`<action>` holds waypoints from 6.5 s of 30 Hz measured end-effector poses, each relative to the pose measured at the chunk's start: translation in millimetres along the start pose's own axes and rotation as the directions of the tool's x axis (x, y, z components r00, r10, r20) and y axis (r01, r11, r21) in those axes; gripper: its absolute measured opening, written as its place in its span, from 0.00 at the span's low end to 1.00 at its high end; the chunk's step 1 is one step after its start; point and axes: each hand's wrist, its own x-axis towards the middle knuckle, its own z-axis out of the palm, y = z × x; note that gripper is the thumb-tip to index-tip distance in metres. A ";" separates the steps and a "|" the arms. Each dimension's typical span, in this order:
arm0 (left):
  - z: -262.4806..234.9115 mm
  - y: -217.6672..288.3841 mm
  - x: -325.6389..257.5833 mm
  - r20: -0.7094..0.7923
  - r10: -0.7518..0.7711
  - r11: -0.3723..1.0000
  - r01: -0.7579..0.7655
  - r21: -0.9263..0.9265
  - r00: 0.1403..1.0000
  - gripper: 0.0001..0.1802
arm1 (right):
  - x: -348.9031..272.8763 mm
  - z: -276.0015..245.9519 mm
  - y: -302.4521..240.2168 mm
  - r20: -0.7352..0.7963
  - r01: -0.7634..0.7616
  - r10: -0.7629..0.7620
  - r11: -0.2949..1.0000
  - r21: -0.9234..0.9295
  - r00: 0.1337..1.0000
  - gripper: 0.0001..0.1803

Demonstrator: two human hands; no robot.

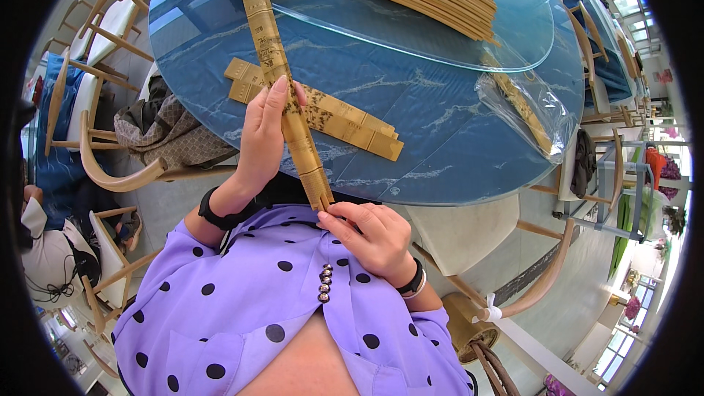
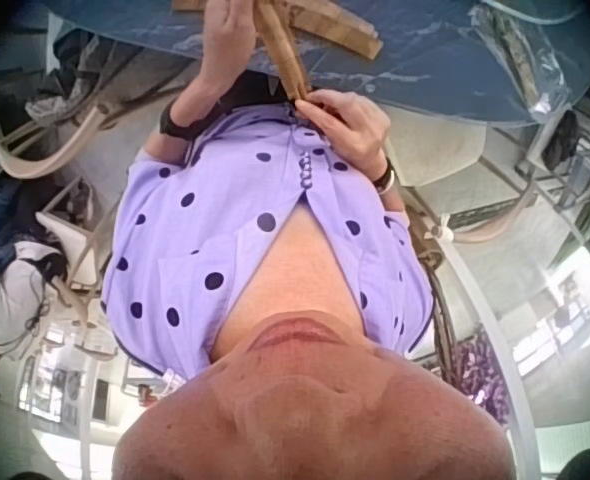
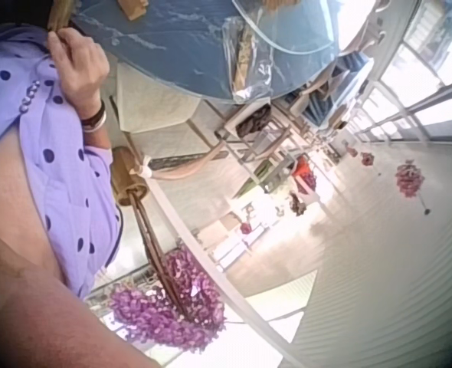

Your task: The person repeatedly picks up a flat bamboo piece and two thin bamboo sticks from a table, aligns the sticks along the piece, and secures them with a rubber band. The person repeats this process multiple times, stacking the assembled units on the table.

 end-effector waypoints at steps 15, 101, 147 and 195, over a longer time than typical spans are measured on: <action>1.0 -1.8 -1.5 0.051 0.016 0.999 -0.018 0.036 0.999 0.24 | 10.3 6.8 -0.8 -0.068 -0.056 0.054 0.998 -0.027 0.996 0.15; -141.2 90.5 301.8 0.315 0.507 -0.093 -0.312 0.946 0.803 0.24 | 158.8 -52.3 219.9 0.223 -0.093 0.215 0.884 -0.458 0.951 0.17; -1.8 0.1 -7.6 0.113 0.096 0.995 -0.092 -0.034 0.989 0.22 | 37.2 -59.7 62.1 0.189 -0.196 0.231 0.963 -0.183 0.955 0.17; 31.3 -11.5 9.3 0.754 0.317 0.341 -0.811 0.475 0.575 0.24 | 30.4 -42.1 51.3 0.348 -0.791 0.791 0.258 0.554 0.502 0.14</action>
